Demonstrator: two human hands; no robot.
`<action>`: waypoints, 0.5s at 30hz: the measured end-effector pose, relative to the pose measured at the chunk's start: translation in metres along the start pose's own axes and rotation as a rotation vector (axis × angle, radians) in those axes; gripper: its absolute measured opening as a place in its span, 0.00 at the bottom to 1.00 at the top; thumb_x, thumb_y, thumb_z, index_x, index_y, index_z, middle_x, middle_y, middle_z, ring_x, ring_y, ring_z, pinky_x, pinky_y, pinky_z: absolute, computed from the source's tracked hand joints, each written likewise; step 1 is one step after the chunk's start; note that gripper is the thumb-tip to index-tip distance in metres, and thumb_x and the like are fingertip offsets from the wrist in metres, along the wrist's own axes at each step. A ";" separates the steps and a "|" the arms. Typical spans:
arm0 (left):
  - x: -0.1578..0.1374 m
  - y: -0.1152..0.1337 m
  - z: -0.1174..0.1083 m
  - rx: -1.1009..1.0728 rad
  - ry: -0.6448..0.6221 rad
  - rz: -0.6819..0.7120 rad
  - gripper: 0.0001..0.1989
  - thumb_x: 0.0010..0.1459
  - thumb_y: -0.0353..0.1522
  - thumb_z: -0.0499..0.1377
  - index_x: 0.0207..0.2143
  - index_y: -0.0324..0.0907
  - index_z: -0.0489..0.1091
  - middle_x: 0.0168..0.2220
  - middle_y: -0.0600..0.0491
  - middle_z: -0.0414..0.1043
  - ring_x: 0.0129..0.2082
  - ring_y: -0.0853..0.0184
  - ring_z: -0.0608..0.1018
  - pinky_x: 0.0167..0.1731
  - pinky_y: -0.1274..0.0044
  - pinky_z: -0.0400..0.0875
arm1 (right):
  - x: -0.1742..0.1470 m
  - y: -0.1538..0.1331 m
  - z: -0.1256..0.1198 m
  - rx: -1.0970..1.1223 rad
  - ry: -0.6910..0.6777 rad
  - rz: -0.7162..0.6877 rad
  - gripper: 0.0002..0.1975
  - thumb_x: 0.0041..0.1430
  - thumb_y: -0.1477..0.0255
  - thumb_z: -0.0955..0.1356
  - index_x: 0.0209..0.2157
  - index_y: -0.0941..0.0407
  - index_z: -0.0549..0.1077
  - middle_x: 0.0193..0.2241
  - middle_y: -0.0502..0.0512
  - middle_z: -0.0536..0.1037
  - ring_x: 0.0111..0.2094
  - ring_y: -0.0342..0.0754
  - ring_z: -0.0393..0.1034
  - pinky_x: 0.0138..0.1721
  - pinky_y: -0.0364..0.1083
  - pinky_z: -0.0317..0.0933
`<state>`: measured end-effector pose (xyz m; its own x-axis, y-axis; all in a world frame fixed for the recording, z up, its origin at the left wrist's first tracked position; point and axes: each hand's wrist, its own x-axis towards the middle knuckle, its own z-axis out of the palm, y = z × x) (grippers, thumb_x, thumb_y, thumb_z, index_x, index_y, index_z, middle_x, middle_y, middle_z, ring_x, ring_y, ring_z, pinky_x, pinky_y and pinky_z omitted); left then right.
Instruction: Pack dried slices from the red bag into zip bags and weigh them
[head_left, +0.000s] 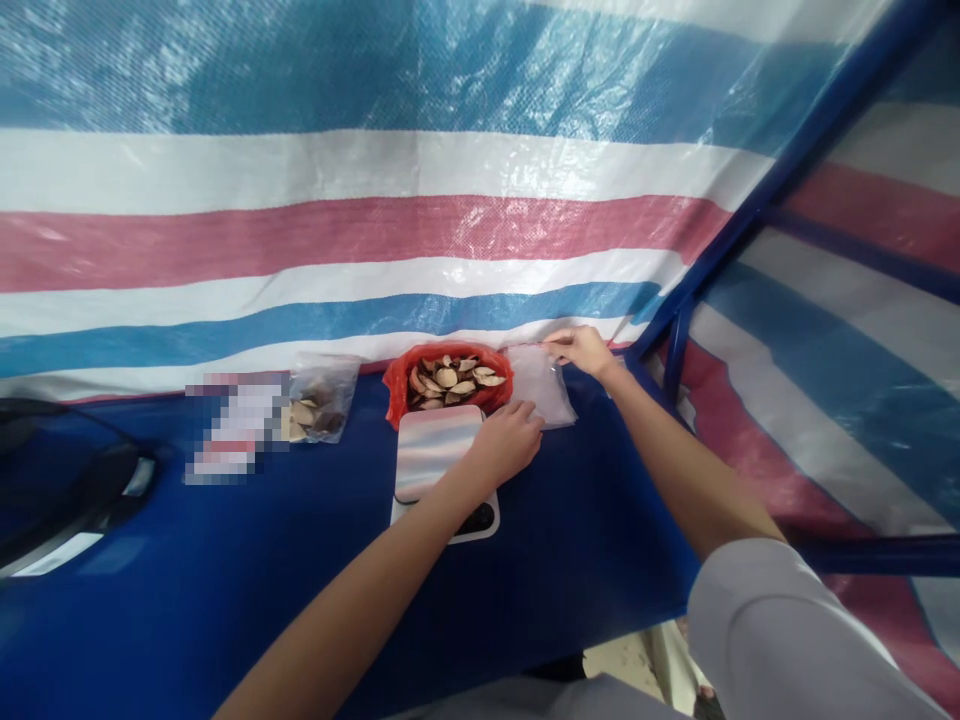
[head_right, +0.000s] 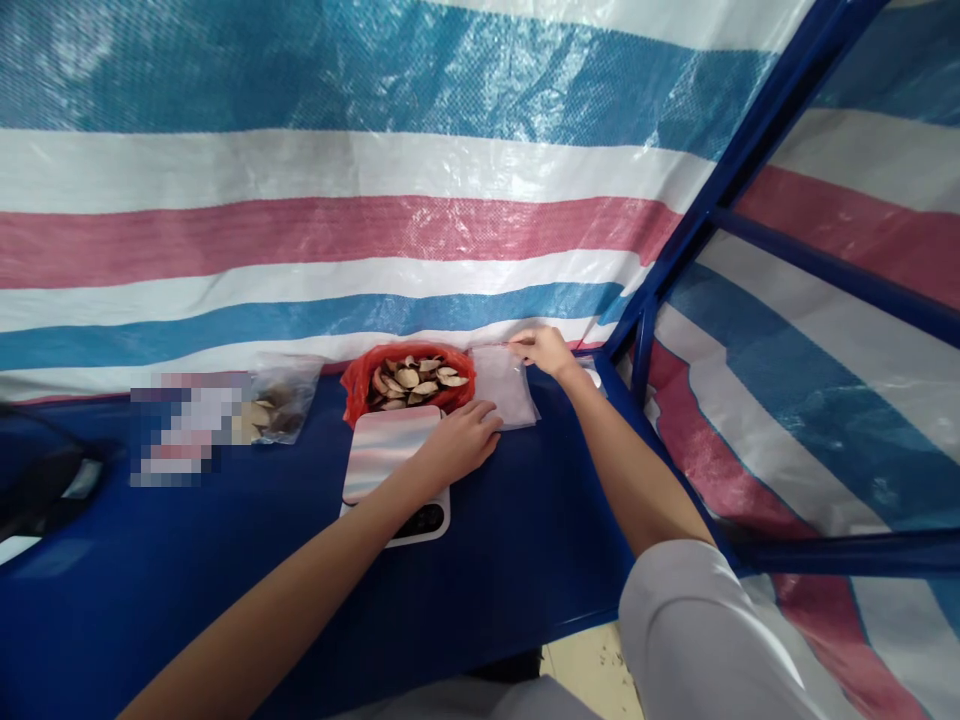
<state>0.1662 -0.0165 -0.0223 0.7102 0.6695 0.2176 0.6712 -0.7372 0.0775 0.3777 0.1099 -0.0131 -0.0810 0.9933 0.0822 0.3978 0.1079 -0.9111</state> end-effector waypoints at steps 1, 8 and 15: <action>0.000 0.001 0.001 0.001 -0.018 -0.005 0.09 0.65 0.30 0.54 0.42 0.38 0.74 0.47 0.42 0.74 0.50 0.56 0.76 0.51 0.67 0.72 | -0.001 0.001 0.002 -0.068 0.022 -0.036 0.08 0.52 0.71 0.75 0.35 0.58 0.82 0.32 0.56 0.84 0.30 0.49 0.79 0.31 0.47 0.75; 0.002 0.007 0.004 0.015 -0.049 -0.046 0.12 0.66 0.31 0.53 0.44 0.37 0.74 0.47 0.41 0.75 0.49 0.56 0.77 0.50 0.67 0.72 | -0.034 -0.005 0.010 -0.628 0.270 -0.377 0.14 0.61 0.72 0.69 0.47 0.51 0.81 0.52 0.54 0.80 0.48 0.57 0.78 0.49 0.53 0.72; 0.001 0.010 0.007 0.025 -0.031 -0.055 0.14 0.66 0.32 0.53 0.45 0.35 0.75 0.48 0.39 0.75 0.51 0.53 0.76 0.49 0.65 0.71 | -0.058 0.008 0.040 -0.696 0.031 -0.607 0.16 0.67 0.71 0.64 0.52 0.51 0.78 0.56 0.55 0.77 0.56 0.54 0.73 0.60 0.53 0.66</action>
<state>0.1757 -0.0226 -0.0284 0.6780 0.7117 0.1839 0.7142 -0.6970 0.0641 0.3490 0.0517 -0.0418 -0.4347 0.7582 0.4860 0.7558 0.6006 -0.2608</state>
